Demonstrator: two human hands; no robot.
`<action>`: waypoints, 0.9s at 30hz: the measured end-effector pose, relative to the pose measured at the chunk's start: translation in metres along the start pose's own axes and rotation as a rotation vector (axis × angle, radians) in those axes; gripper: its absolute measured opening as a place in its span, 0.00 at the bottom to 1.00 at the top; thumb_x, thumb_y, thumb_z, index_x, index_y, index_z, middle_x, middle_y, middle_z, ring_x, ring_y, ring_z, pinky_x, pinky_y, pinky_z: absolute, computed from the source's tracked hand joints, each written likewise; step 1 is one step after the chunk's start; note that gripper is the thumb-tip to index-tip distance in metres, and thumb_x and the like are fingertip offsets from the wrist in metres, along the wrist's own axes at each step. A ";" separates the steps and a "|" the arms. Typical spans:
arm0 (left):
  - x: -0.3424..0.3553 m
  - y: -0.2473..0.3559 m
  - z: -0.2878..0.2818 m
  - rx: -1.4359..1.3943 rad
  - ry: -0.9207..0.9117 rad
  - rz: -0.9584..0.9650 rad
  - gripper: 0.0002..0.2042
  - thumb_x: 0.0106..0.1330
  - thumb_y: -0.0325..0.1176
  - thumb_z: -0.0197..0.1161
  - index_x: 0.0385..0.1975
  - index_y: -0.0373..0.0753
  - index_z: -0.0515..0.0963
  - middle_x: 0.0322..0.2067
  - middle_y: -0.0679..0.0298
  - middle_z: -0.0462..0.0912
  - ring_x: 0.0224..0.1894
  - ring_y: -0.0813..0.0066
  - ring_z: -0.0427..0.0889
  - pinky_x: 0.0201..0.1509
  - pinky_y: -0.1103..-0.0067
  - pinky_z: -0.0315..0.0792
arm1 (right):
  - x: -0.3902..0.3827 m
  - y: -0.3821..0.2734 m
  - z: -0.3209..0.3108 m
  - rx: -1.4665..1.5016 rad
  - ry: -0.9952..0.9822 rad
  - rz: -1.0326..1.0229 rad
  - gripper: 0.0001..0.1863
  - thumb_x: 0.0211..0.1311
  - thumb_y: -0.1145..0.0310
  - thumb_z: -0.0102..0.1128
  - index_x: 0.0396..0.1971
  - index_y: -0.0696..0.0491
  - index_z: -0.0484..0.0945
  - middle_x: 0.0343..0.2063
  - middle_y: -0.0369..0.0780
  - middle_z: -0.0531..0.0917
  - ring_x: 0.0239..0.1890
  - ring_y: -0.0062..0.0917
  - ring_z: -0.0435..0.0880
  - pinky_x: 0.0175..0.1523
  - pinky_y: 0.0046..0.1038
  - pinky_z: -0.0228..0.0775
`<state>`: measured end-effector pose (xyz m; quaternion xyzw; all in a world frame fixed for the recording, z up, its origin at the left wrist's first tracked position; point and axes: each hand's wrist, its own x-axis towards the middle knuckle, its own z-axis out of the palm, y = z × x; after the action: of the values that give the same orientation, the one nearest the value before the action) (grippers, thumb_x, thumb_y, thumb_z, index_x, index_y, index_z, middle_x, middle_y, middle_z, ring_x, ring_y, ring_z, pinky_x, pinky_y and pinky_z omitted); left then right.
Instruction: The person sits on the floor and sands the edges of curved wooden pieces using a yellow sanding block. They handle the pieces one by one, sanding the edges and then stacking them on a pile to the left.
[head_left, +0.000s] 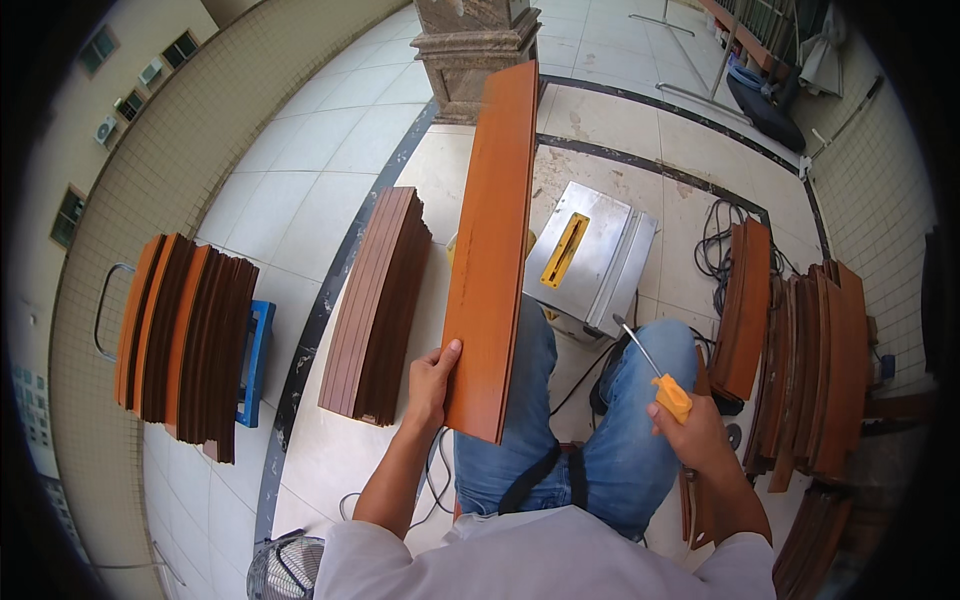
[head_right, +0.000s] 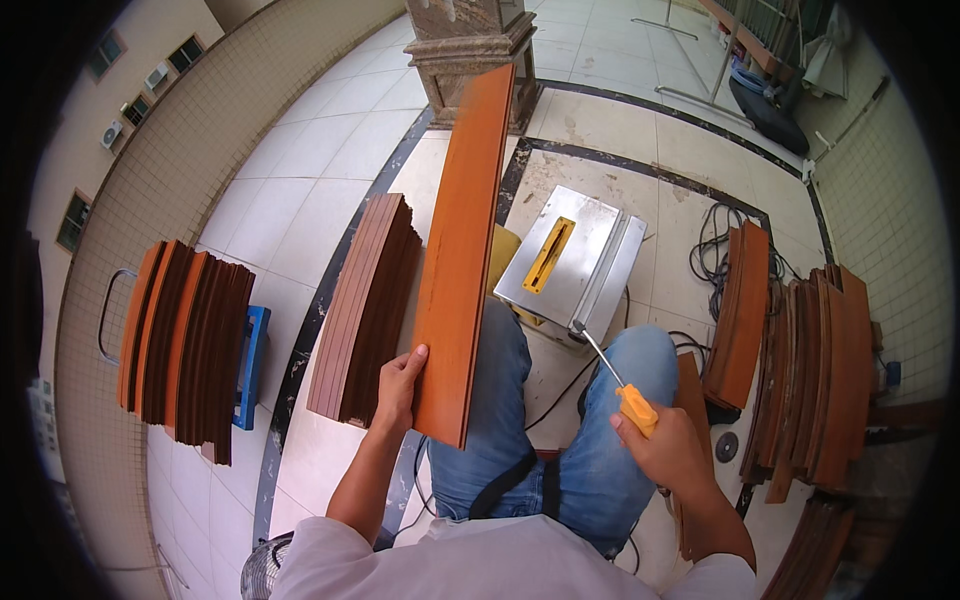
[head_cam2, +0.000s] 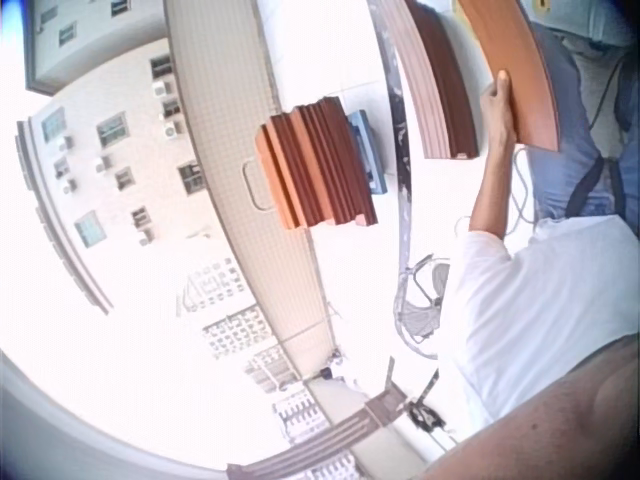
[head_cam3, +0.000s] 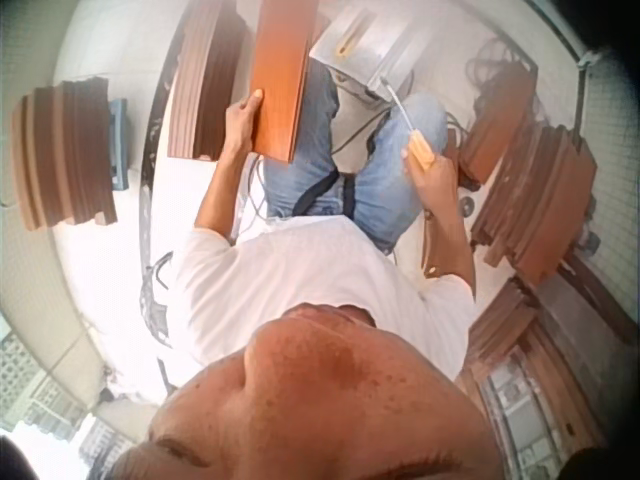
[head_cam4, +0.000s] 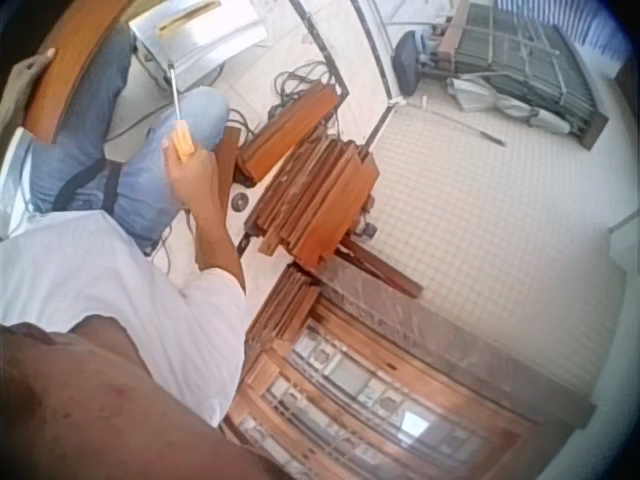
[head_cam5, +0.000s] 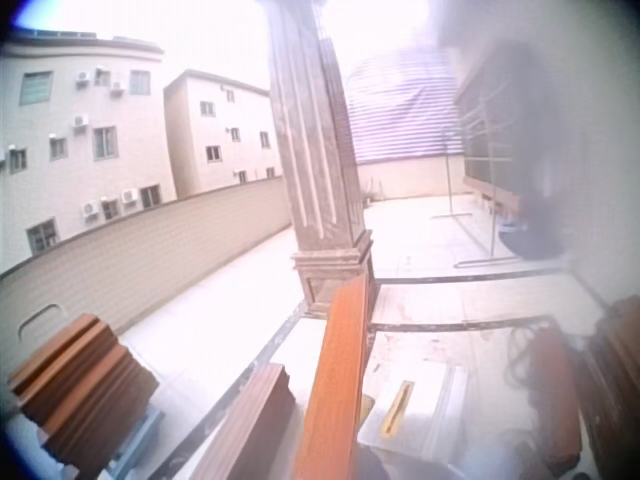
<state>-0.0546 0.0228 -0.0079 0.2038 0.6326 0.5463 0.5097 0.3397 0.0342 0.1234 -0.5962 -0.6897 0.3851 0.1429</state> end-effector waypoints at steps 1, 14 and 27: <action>0.006 0.000 -0.023 0.084 0.018 0.000 0.25 0.71 0.51 0.70 0.38 0.27 0.85 0.31 0.64 0.85 0.30 0.81 0.80 0.34 0.81 0.74 | 0.004 0.014 -0.005 0.122 0.122 0.047 0.22 0.71 0.51 0.64 0.33 0.59 0.84 0.21 0.41 0.86 0.22 0.28 0.85 0.32 0.31 0.75; 0.061 -0.013 -0.261 0.761 0.462 -0.066 0.31 0.67 0.61 0.69 0.22 0.32 0.81 0.19 0.70 0.72 0.22 0.80 0.66 0.25 0.73 0.60 | -0.037 0.270 0.045 -0.426 0.307 0.734 0.30 0.73 0.45 0.58 0.40 0.64 0.85 0.30 0.53 0.88 0.32 0.46 0.89 0.37 0.43 0.80; 0.132 -0.048 -0.356 0.937 0.391 0.087 0.35 0.68 0.63 0.65 0.26 0.26 0.82 0.20 0.55 0.80 0.24 0.69 0.73 0.33 0.67 0.70 | -0.116 0.422 0.169 -0.012 0.182 0.739 0.31 0.75 0.45 0.49 0.58 0.57 0.80 0.43 0.53 0.88 0.42 0.44 0.88 0.43 0.43 0.78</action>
<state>-0.4015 -0.0575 -0.1481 0.3307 0.8841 0.2526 0.2126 0.5581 -0.1382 -0.2548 -0.8375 -0.4149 0.3519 0.0516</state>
